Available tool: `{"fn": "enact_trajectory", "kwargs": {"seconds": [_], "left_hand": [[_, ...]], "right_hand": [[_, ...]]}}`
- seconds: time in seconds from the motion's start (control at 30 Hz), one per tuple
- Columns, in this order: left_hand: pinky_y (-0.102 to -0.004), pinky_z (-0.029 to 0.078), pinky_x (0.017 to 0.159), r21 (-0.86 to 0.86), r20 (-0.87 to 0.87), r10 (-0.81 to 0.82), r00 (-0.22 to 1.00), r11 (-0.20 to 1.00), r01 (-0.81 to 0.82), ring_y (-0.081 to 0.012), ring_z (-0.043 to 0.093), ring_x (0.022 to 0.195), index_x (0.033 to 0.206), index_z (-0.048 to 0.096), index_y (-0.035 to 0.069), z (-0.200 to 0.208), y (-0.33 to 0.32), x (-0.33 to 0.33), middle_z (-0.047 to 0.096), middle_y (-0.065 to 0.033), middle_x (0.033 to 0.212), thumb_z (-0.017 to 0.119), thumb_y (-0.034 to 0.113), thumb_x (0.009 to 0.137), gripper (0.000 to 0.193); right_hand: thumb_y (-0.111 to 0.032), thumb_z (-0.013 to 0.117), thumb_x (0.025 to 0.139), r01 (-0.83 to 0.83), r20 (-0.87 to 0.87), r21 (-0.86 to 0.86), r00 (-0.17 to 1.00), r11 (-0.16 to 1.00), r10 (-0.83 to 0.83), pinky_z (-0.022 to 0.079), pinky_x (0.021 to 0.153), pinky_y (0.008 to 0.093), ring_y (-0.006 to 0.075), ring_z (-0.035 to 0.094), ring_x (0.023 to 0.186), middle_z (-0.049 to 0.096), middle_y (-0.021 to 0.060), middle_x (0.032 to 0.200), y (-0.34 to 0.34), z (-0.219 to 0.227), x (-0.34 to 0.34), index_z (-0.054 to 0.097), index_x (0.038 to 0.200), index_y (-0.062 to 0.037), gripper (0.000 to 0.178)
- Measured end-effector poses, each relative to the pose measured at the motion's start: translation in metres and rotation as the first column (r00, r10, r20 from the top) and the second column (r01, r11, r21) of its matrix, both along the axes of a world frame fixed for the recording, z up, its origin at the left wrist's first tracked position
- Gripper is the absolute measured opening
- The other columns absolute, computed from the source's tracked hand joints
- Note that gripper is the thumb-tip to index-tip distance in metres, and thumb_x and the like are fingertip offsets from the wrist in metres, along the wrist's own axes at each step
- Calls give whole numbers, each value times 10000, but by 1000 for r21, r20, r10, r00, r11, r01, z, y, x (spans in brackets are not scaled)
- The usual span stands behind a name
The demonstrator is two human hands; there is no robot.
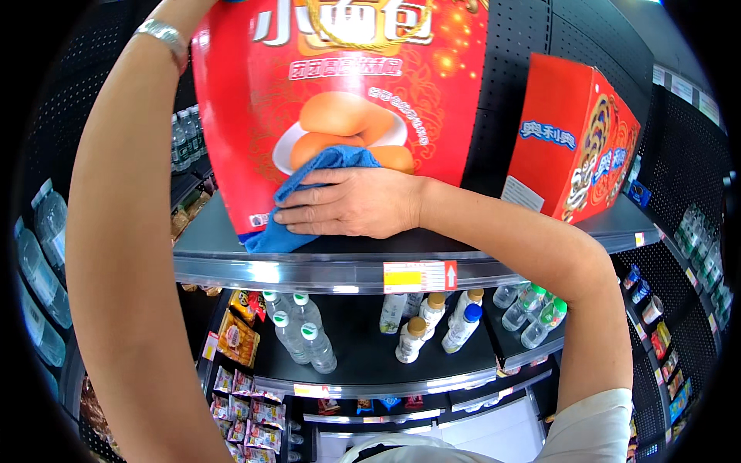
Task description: The person wipes the front edges of refrigerated shelves and the surfaces of large red gift boxes with a blue cloth. They also pick up and place back packaged food items like bread and snacks while cleaning.
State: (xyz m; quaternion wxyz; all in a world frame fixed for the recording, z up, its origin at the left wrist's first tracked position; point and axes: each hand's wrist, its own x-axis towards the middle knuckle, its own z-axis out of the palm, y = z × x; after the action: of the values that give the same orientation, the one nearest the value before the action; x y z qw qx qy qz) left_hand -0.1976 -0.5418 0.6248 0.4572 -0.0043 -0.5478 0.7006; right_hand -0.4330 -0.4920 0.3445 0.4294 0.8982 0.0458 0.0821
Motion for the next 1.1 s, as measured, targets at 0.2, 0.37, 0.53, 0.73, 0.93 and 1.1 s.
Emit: {"fn": "enact_trajectory", "kwargs": {"seconds": [0.2, 0.37, 0.53, 0.73, 0.93, 1.1], "left_hand": [[-251, 378, 493, 731, -418, -408, 812, 380, 567, -89, 464, 521, 831, 640, -38, -52, 51, -42, 525, -24, 635, 522, 340, 1008, 434], [-240, 355, 484, 412, -120, -263, 957, 864, 289, -76, 446, 518, 830, 657, -4, -25, 31, -22, 537, -5, 632, 501, 319, 1016, 404], [-242, 368, 500, 703, -301, -298, 906, 573, 422, -82, 481, 542, 864, 674, 5, -20, 21, -17, 586, -13, 682, 485, 312, 1018, 392], [-261, 486, 907, 738, -374, -167, 912, 542, 401, -173, 668, 969, 1094, 709, 51, -24, 30, -7, 717, -108, 1039, 398, 552, 1016, 595], [-268, 463, 930, 709, -438, -78, 895, 582, 398, -173, 658, 949, 1069, 713, 29, -32, 37, -20, 716, -108, 1043, 413, 548, 1009, 602], [-304, 511, 832, 705, -477, -47, 878, 576, 414, -216, 666, 845, 1042, 711, 33, -38, 46, -31, 723, -131, 967, 414, 537, 1010, 585]], "right_hand": [[-127, 534, 907, 136, -76, -15, 988, 991, -136, 265, 1207, 427, 227, 365, 1448, 401, 68, 1560, 8, -6, -63, 526, 1406, -58, 505], [-111, 568, 883, 96, -21, -16, 995, 995, -96, 334, 1171, 392, 239, 441, 1381, 478, 78, 1483, 10, -9, -104, 621, 1232, -43, 359], [-129, 600, 832, 134, 93, 26, 986, 991, -136, 400, 1054, 361, 228, 517, 1246, 587, 61, 1238, 27, -9, -141, 656, 943, -60, 142], [-169, 626, 794, 272, 82, 31, 958, 962, -274, 411, 975, 340, 210, 505, 1182, 595, 38, 1136, 43, -8, -170, 693, 870, -91, 128], [-176, 636, 792, 374, 120, 4, 920, 927, -372, 436, 921, 325, 195, 514, 1074, 583, 20, 1022, 52, -13, -189, 691, 849, -103, 108], [-169, 650, 779, 390, 217, 11, 898, 921, -383, 445, 861, 330, 195, 530, 1043, 579, 30, 974, 61, -11, -193, 659, 821, -91, 89]]}}
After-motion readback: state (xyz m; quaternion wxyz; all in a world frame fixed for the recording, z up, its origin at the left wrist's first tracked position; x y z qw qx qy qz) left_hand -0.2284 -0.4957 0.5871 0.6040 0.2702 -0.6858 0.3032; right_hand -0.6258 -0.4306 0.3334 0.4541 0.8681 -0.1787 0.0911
